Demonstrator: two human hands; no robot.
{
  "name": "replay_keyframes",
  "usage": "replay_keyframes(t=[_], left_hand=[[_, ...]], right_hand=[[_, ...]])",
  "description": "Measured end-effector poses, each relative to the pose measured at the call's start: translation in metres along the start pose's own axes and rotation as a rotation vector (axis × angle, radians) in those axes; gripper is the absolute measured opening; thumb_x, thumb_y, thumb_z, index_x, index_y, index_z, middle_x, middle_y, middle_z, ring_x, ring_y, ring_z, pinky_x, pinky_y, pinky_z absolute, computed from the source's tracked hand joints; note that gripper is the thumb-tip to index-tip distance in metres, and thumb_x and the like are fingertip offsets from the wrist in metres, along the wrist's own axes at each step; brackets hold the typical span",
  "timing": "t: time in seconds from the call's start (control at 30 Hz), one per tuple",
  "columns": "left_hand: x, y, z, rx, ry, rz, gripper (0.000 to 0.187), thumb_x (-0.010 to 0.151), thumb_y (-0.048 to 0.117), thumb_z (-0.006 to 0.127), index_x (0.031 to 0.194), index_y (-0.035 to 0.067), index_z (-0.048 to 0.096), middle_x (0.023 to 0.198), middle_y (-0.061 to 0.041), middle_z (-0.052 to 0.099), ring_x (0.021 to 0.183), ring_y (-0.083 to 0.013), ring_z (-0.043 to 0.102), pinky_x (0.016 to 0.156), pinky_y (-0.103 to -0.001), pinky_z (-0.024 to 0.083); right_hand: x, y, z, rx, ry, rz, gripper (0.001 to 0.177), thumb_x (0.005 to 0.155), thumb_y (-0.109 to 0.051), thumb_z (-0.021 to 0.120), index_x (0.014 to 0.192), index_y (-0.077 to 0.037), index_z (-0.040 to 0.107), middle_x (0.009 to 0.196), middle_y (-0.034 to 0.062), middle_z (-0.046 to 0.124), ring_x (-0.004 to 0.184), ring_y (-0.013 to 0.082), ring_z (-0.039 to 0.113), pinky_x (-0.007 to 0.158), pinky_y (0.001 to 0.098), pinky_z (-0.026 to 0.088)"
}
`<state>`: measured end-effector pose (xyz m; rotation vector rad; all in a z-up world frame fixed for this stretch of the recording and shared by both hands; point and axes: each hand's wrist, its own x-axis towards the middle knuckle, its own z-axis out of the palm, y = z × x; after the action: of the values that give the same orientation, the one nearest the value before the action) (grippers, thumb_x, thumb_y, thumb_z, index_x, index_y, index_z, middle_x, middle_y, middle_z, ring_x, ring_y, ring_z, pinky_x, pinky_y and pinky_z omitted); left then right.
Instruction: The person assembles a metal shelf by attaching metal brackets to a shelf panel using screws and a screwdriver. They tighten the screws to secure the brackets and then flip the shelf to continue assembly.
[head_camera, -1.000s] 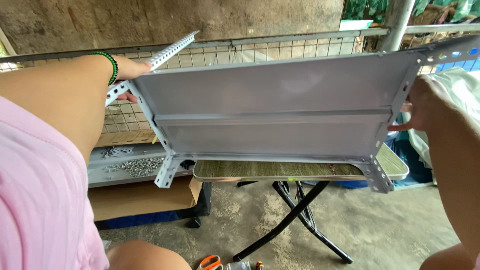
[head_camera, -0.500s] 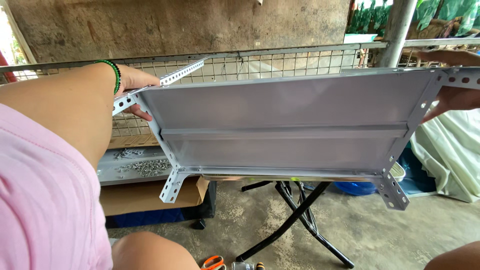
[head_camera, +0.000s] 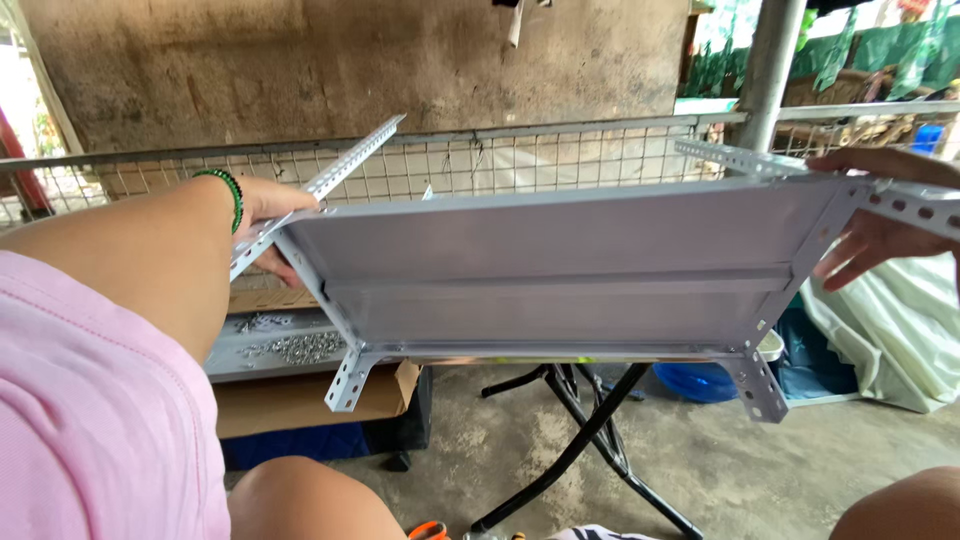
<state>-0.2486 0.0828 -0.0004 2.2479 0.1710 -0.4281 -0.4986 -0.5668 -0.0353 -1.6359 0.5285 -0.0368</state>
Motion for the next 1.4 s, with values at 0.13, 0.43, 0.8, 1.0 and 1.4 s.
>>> replay_keyframes(t=[0.13, 0.43, 0.8, 1.0, 1.4], left_hand=[[-0.002, -0.008, 0.0, -0.109, 0.041, -0.021, 0.042, 0.089, 0.033, 0.066, 0.115, -0.001, 0.067, 0.11, -0.029, 0.074, 0.091, -0.043, 0.075, 0.073, -0.045, 0.064], [0.001, -0.071, 0.045, -0.349, 0.03, -0.011, 0.044, 0.09, 0.031, 0.069, 0.12, 0.0, 0.06, 0.122, -0.026, 0.063, 0.108, -0.0489, 0.07, 0.083, -0.053, 0.065], [-0.043, 0.027, -0.046, -0.288, 0.148, 0.313, 0.036, 0.089, 0.029, 0.06, 0.114, 0.003, 0.065, 0.117, -0.018, 0.071, 0.102, -0.032, 0.073, 0.077, -0.048, 0.067], [-0.025, 0.035, -0.037, -0.394, 0.177, 0.402, 0.035, 0.088, 0.027, 0.063, 0.116, 0.005, 0.063, 0.115, -0.019, 0.068, 0.099, -0.035, 0.072, 0.075, -0.044, 0.067], [0.069, -0.013, 0.082, -0.812, 0.314, 0.731, 0.035, 0.079, 0.027, 0.075, 0.103, 0.013, 0.054, 0.09, -0.005, 0.066, 0.072, -0.0167, 0.067, 0.061, -0.033, 0.053]], right_hand=[[-0.016, 0.016, 0.011, 0.081, -0.099, -0.117, 0.079, 0.093, -0.059, 0.05, 0.15, -0.004, 0.042, 0.143, 0.0377, 0.051, 0.122, 0.0581, 0.059, 0.101, 0.0676, 0.049], [-0.088, 0.004, 0.079, 0.107, 0.33, -0.143, 0.066, 0.102, -0.044, 0.043, 0.157, -0.008, 0.035, 0.155, 0.0309, 0.046, 0.143, 0.0472, 0.049, 0.11, 0.0657, 0.046], [-0.075, -0.034, 0.051, 0.246, 0.172, -0.449, 0.078, 0.096, -0.045, 0.049, 0.162, -0.013, 0.022, 0.156, 0.035, 0.036, 0.144, 0.0565, 0.038, 0.106, 0.0709, 0.04], [-0.044, -0.038, 0.024, 0.269, 0.116, -0.606, 0.079, 0.095, -0.045, 0.053, 0.157, -0.002, 0.029, 0.141, 0.0423, 0.047, 0.133, 0.0595, 0.05, 0.102, 0.0644, 0.048], [0.102, 0.062, -0.078, 0.322, 0.058, -0.655, 0.06, 0.106, -0.046, 0.065, 0.156, -0.015, 0.053, 0.134, 0.0265, 0.057, 0.118, 0.0366, 0.064, 0.1, 0.0419, 0.051]])
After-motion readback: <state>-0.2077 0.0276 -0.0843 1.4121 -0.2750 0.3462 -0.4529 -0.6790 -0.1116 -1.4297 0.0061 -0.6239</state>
